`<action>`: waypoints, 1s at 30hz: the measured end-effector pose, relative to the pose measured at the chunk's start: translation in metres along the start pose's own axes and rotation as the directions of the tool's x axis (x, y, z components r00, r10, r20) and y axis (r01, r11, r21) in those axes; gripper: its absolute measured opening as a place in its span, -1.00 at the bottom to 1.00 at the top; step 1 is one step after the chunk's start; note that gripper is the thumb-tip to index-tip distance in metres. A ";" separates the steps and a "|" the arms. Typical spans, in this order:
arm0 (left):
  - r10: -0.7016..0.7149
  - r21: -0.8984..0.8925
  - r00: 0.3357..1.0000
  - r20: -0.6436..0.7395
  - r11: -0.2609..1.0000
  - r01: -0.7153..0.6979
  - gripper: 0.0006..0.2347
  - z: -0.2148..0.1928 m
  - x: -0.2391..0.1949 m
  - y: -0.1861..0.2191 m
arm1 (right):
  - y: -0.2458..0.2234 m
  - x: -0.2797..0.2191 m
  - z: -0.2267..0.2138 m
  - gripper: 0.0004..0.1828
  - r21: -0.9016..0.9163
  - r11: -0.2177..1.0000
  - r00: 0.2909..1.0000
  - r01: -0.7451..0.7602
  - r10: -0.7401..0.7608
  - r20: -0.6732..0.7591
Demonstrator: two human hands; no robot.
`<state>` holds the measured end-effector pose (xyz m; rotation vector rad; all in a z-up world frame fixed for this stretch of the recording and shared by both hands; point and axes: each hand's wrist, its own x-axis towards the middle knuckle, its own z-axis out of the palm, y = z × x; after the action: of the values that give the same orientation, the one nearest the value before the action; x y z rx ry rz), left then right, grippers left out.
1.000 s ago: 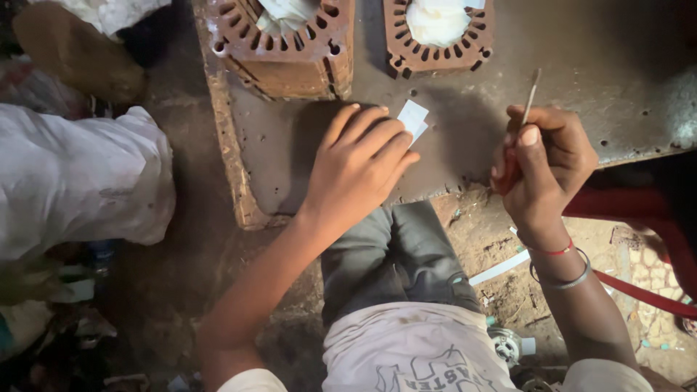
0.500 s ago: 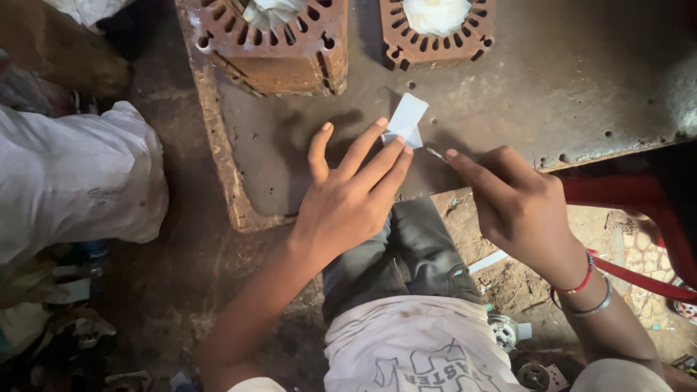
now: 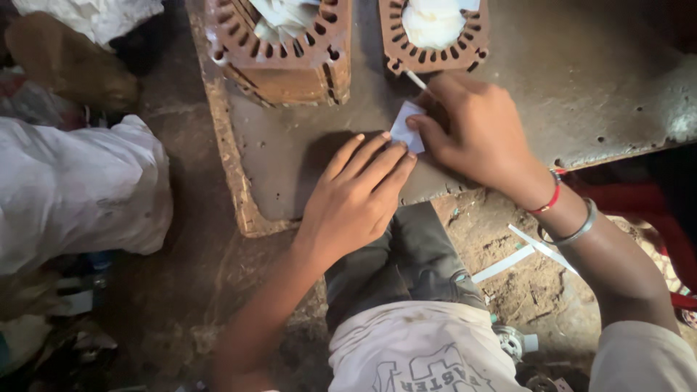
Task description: The person inserts white insulating paper strips into the slots of motor stators using a small pointed tool and their hands.
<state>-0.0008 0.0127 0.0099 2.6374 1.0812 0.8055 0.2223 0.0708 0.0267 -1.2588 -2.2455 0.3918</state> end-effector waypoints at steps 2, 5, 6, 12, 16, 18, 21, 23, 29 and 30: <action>0.006 -0.009 1.000 -0.010 1.000 -0.006 -0.66 0.000 0.000 -0.001 | 0.003 0.003 0.002 -0.84 0.052 0.998 1.000 -0.025 0.024 0.004; 0.023 0.023 0.999 -0.032 1.000 -0.022 -0.67 0.002 -0.001 0.002 | 0.013 0.003 -0.001 -0.88 0.180 0.977 0.990 -0.114 0.126 -0.057; 0.030 0.042 0.999 -0.041 0.999 -0.028 -0.67 0.002 -0.001 0.002 | 0.020 0.005 -0.007 -0.88 0.235 0.963 0.981 -0.133 0.162 -0.107; 0.023 0.047 0.998 -0.066 0.999 -0.020 -0.70 0.006 -0.003 0.001 | 0.074 0.054 -0.008 -0.87 0.112 0.993 0.950 -0.032 0.065 -0.304; 0.030 0.068 0.996 -0.084 0.997 -0.024 -0.71 0.005 -0.001 0.003 | 0.089 0.059 -0.006 -0.90 0.021 0.997 0.933 0.071 -0.059 -0.355; 0.026 0.073 0.996 -0.080 0.997 -0.021 -0.70 0.006 -0.002 0.003 | 0.093 0.053 -0.007 -0.86 0.049 0.999 0.935 -0.018 0.034 -0.353; -0.005 0.039 0.996 -0.087 0.999 0.008 -0.72 0.007 -0.001 0.003 | 0.088 0.045 -0.005 -0.79 0.053 0.999 0.935 0.009 0.011 -0.354; -0.005 0.025 0.996 -0.092 1.000 0.007 -0.70 0.006 0.002 0.003 | 0.082 0.047 -0.007 -0.81 0.204 0.979 0.947 0.014 0.052 -0.316; -0.025 -0.009 0.998 -0.061 1.000 0.024 -0.68 0.003 0.001 0.003 | 0.072 0.054 -0.007 -0.91 0.519 0.853 0.965 -0.054 0.179 -0.194; -0.026 -0.014 0.998 -0.054 1.000 0.025 -0.67 0.002 0.001 0.003 | 0.071 0.054 -0.009 -0.90 0.509 0.857 0.951 -0.086 0.223 -0.214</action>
<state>0.0028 0.0113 0.0099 2.5991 1.1162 0.8813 0.2538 0.1540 0.0155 -1.1355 -1.6722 0.7582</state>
